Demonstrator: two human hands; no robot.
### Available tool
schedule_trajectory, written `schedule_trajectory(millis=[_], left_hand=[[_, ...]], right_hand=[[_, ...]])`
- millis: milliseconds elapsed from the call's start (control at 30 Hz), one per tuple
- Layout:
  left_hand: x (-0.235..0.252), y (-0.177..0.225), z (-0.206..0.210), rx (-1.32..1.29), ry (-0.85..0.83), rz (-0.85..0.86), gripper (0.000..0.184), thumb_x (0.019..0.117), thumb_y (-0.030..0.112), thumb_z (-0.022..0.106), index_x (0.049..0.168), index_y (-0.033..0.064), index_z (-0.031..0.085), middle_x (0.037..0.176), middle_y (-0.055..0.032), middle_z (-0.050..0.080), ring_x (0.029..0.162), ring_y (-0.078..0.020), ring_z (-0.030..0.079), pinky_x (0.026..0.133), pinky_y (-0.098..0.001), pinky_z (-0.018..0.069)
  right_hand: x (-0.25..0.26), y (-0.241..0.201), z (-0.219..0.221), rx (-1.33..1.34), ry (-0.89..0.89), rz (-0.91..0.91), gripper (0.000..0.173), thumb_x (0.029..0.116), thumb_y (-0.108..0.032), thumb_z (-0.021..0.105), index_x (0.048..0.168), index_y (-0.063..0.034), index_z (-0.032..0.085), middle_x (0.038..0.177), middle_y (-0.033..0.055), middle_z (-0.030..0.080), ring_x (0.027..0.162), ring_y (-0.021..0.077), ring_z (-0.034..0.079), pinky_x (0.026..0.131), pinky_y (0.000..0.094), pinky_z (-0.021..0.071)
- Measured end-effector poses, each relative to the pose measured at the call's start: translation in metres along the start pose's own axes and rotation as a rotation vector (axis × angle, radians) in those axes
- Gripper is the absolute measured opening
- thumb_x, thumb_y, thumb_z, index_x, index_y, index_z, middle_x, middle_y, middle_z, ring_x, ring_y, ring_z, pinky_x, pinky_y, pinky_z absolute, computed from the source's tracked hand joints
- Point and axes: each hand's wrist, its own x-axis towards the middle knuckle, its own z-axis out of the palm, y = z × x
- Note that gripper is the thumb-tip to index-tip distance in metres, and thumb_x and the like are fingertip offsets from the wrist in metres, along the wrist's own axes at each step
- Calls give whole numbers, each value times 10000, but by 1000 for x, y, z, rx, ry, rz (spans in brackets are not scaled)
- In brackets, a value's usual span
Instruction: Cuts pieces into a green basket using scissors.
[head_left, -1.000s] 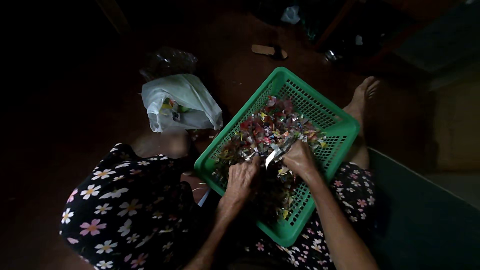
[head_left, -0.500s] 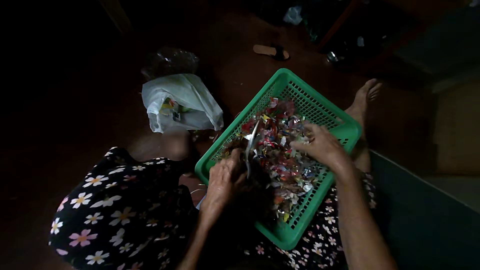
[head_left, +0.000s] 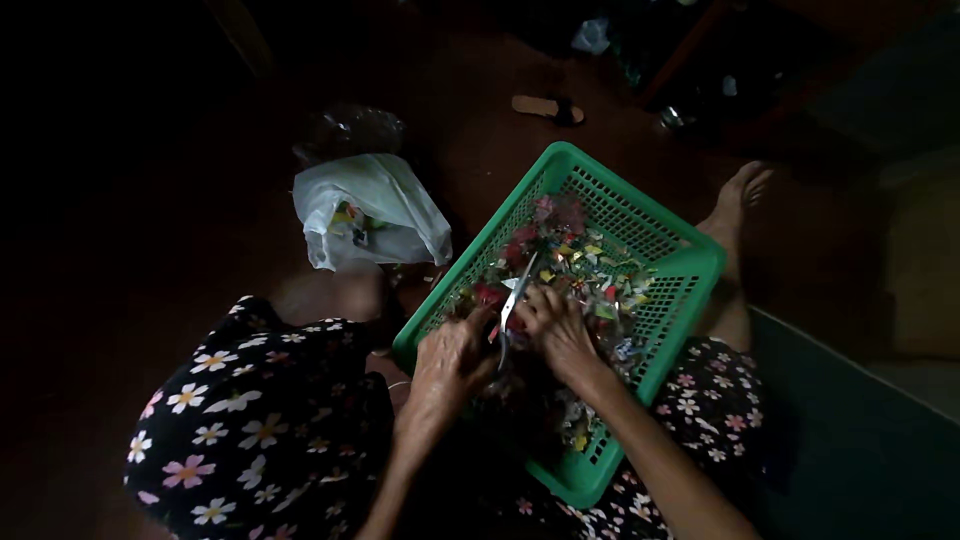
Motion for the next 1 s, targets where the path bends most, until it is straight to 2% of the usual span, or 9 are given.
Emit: schedule_trajectory(millis=[67,167,333,467,633,767,833,900,1000], left_hand=[[2,1,6,39,-50,-21,276,969,236,648,1166,48,693,892,-166,705,849,-358,687,761,-579,520],[5,1,18,117,-68,-45,327,990,200,623,1266,26,640,1042,-212,706,971,-405,694,828,-594,534],[11,-1,33,133,-113,-25,546,970,205,655,1464,31,505,1329,-230,617,1227,-418,601,949,-566,515],[14,4,47,169,-98,21,550,958,162,652,1477,58,502,1294,-233,633,1213,-421,609,916,-548,532],[14,0,57,190,48,94,328,991,102,581,1305,43,657,1074,-213,728,982,-425,710,776,-573,554],[12,3,54,173,61,87,242,974,128,593,1162,38,716,853,-212,727,789,-437,718,687,-598,538],[11,4,52,137,36,85,251,966,162,608,1155,42,721,844,-206,726,795,-434,715,700,-605,529],[11,3,50,119,1,80,258,960,185,612,1150,46,716,847,-199,723,804,-420,714,707,-602,528],[11,3,41,104,-173,40,450,974,190,630,1394,41,574,1170,-232,687,1076,-424,673,881,-606,520]], right_hand=[[-9,15,-9,41,-17,158,384,965,-79,644,1348,-62,629,1497,224,510,1324,466,527,1030,652,445],[-6,30,-33,249,-17,417,376,976,21,577,1350,59,569,1346,283,582,1224,451,590,1019,608,478],[-7,23,-50,394,7,489,348,907,-60,735,1217,66,642,1097,276,686,1072,419,661,959,596,500],[-9,19,-52,404,-49,508,464,848,-213,837,1206,31,669,1121,249,692,1105,398,649,977,601,484],[-8,15,-53,742,-36,652,473,801,14,820,1211,79,592,1065,201,668,984,248,659,897,429,543],[-10,19,-48,896,44,621,517,812,51,803,1271,65,567,1117,184,662,1007,191,664,902,364,559],[-11,19,-49,915,64,622,604,808,64,799,1348,55,528,1193,205,644,1073,221,655,941,390,550],[-11,21,-50,871,61,645,534,817,30,812,1284,74,557,1146,218,647,1043,247,657,919,416,551],[-11,24,-55,721,32,647,418,832,-31,816,1187,76,624,1082,232,668,1018,305,656,918,497,531]])
